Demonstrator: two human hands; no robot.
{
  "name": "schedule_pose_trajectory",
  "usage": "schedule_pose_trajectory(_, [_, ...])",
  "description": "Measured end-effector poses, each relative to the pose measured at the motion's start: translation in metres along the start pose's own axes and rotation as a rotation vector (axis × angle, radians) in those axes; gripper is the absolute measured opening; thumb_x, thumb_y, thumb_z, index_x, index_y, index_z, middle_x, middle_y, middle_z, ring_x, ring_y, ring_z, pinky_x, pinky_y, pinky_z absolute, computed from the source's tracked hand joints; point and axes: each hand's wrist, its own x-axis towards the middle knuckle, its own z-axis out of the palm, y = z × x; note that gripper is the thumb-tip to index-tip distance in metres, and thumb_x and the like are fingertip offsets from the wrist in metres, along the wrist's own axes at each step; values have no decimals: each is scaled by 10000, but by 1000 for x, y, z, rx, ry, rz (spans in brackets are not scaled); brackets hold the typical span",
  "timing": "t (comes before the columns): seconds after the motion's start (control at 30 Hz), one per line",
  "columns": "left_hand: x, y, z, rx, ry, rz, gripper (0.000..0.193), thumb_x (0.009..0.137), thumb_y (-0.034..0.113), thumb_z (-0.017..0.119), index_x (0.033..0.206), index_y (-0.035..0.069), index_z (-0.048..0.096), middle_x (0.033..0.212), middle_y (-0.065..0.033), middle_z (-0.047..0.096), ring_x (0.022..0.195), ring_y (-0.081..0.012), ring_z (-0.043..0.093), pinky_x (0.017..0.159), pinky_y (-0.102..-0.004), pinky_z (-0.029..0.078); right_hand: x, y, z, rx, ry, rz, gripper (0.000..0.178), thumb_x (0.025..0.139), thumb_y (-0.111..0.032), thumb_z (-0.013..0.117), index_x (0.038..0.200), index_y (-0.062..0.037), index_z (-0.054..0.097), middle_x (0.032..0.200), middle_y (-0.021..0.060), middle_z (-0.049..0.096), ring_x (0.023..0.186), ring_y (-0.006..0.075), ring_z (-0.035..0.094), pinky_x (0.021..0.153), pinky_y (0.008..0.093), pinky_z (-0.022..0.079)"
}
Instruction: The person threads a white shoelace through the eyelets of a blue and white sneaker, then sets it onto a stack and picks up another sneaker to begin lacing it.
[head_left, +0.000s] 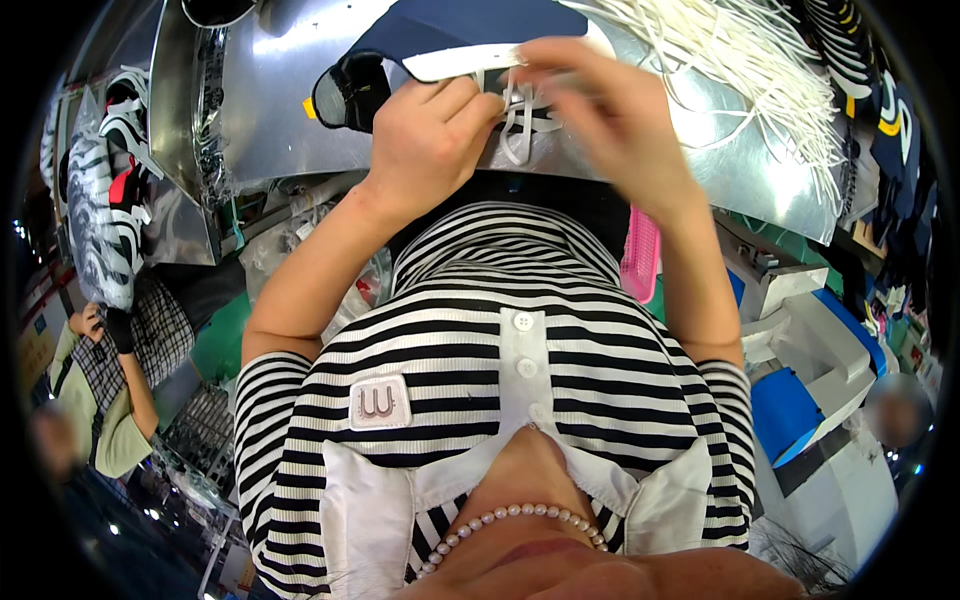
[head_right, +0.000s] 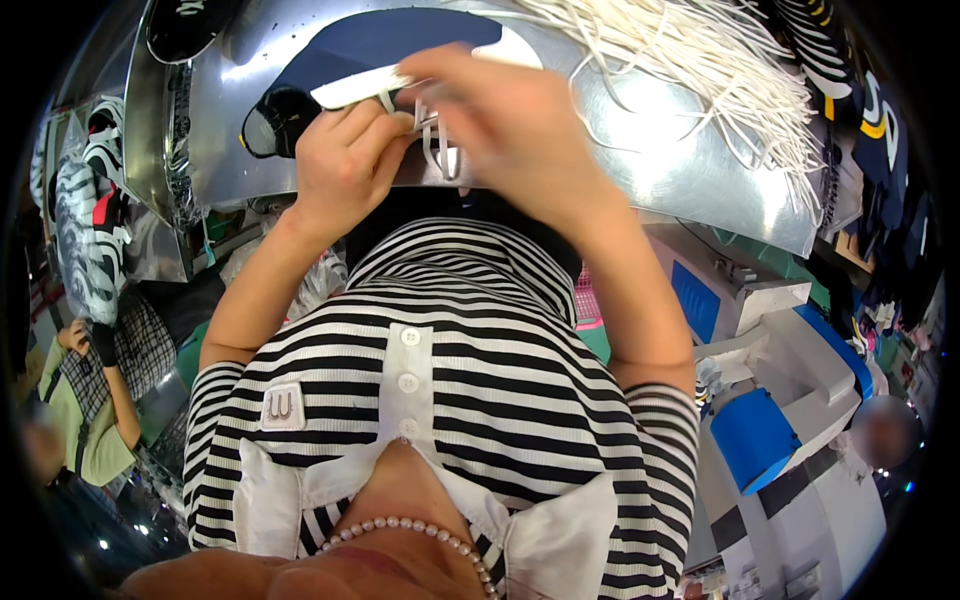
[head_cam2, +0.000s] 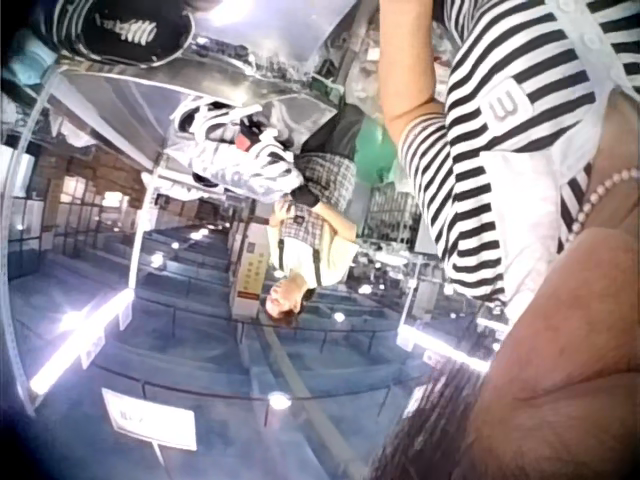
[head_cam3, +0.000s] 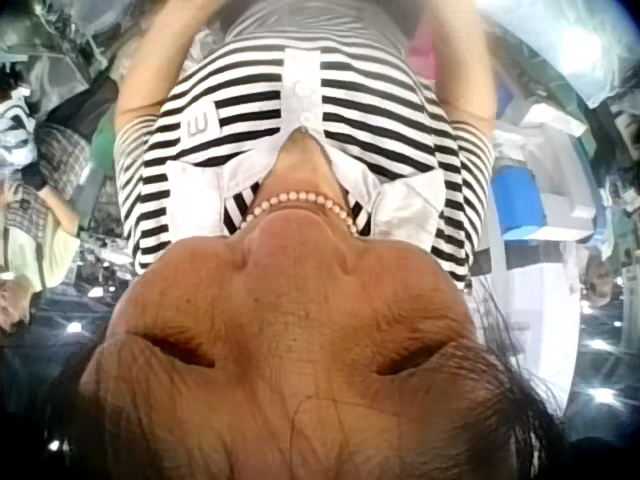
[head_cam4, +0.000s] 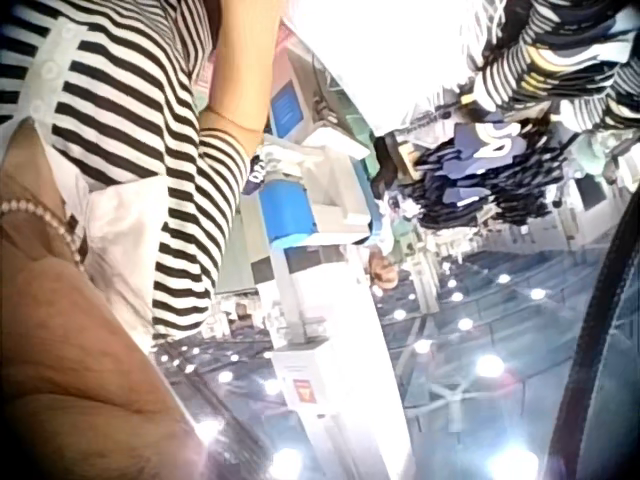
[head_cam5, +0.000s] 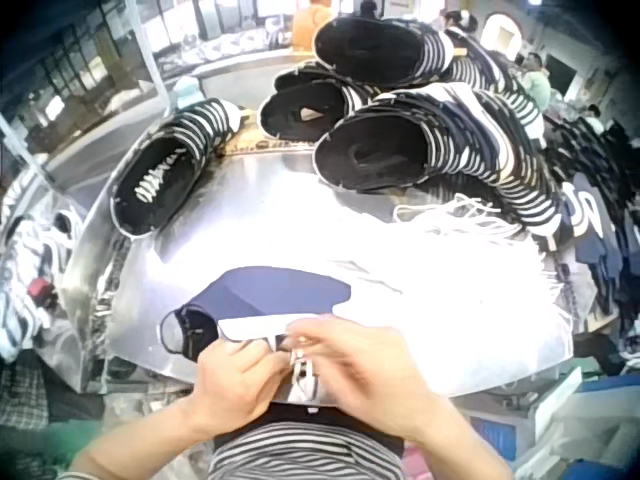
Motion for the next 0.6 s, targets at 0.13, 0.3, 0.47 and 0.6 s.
schedule_pose_trajectory(0.13, [-5,-8,0,34,50,-5,174,719,7,731,868,73,670,746,-38,580,691,-228,581,597,-337,469,11,8,27,-622,-246,8,140,857,-138,637,986,-85,622,777,73,703,690,280,690,571,375,517])
schedule_pose_trajectory(0.3, [-7,-10,4,11,57,-11,162,726,19,743,860,67,664,734,-52,558,708,-237,568,596,-342,462,29,21,25,-330,-337,248,189,839,-160,667,1012,-84,659,814,71,716,779,279,699,681,392,530])
schedule_pose_trajectory(0.47, [-2,-16,4,-82,4,-20,169,733,18,746,875,53,663,739,-62,559,700,-248,557,596,-348,455,30,32,29,-20,-238,408,216,804,-186,694,995,-86,700,844,76,721,770,258,688,739,360,531])
schedule_pose_trajectory(0.6, [-2,-14,1,-126,-50,-60,154,740,25,750,871,47,671,751,-71,571,710,-256,566,604,-359,457,47,37,12,294,63,392,230,844,-141,737,1053,-53,700,811,-20,642,771,73,591,707,238,496])
